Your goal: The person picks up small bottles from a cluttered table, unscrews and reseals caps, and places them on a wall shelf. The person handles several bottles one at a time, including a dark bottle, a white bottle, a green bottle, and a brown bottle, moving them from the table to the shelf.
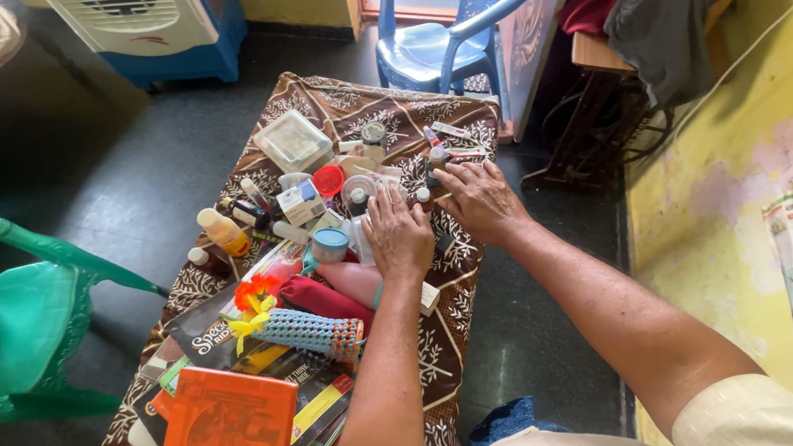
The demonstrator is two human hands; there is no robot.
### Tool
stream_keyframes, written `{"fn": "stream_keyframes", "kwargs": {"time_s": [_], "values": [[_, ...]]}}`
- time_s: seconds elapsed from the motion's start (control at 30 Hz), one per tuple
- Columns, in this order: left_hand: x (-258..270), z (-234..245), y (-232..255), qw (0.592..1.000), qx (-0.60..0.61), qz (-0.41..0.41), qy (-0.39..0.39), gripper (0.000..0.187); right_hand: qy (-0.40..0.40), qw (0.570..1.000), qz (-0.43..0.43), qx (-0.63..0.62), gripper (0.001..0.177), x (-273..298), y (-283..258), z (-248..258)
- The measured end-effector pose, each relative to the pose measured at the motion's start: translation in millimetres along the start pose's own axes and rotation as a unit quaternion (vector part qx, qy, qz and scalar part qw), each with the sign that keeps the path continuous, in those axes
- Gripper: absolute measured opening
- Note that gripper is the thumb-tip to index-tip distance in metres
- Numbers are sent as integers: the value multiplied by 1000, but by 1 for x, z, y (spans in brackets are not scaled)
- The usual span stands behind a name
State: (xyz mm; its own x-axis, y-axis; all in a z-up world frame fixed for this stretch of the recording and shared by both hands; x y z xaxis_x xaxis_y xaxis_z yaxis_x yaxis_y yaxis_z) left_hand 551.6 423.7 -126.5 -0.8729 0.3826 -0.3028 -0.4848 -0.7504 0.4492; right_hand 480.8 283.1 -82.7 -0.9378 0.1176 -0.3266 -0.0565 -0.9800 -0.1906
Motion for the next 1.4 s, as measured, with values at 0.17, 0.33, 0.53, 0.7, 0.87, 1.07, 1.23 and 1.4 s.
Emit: {"fn": "stream_keyframes", "kwargs": {"time_s": [0.17,0.33,0.53,0.7,0.87,1.07,1.23,1.4], "values": [[-5,1,-7,1000,-15,6,12,64,15,1000,18,-1,54,-12,5,-2],[-6,1,-21,999,-22,17,19,61,-10,999,26,-20,53,-17,-3,-16],[-4,3,-42,999,-29,30,22,61,-32,998,43,-35,52,-26,-23,-31],[-5,1,-55,998,-23,52,2,60,-46,996,58,-39,53,-31,-30,-43],[-10,-2,-55,998,-22,50,-5,61,-43,997,49,-31,53,-35,-22,-50],[-27,-12,-47,999,-27,27,-25,59,-41,999,25,-10,54,-35,3,-56],[-52,-24,-36,999,-23,-23,-40,60,-33,999,12,-2,52,-39,28,-63],[-72,-32,-22,994,-14,-49,-98,56,-28,999,0,35,49,-45,47,-71]]}}
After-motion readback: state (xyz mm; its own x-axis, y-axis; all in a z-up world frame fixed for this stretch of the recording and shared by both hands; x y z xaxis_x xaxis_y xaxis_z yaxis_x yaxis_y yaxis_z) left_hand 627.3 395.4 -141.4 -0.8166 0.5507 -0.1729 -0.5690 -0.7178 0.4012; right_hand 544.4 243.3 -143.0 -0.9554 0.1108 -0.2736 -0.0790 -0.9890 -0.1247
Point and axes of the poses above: each hand's wrist, its own x-axis away from the middle knuckle, its own z-axis out of the back of the hand, y = z × x, the point moved 4 cm from there along -x, towards the middle knuckle, and after that the axes turned 1 degree about -x, right-handed, at the moved point
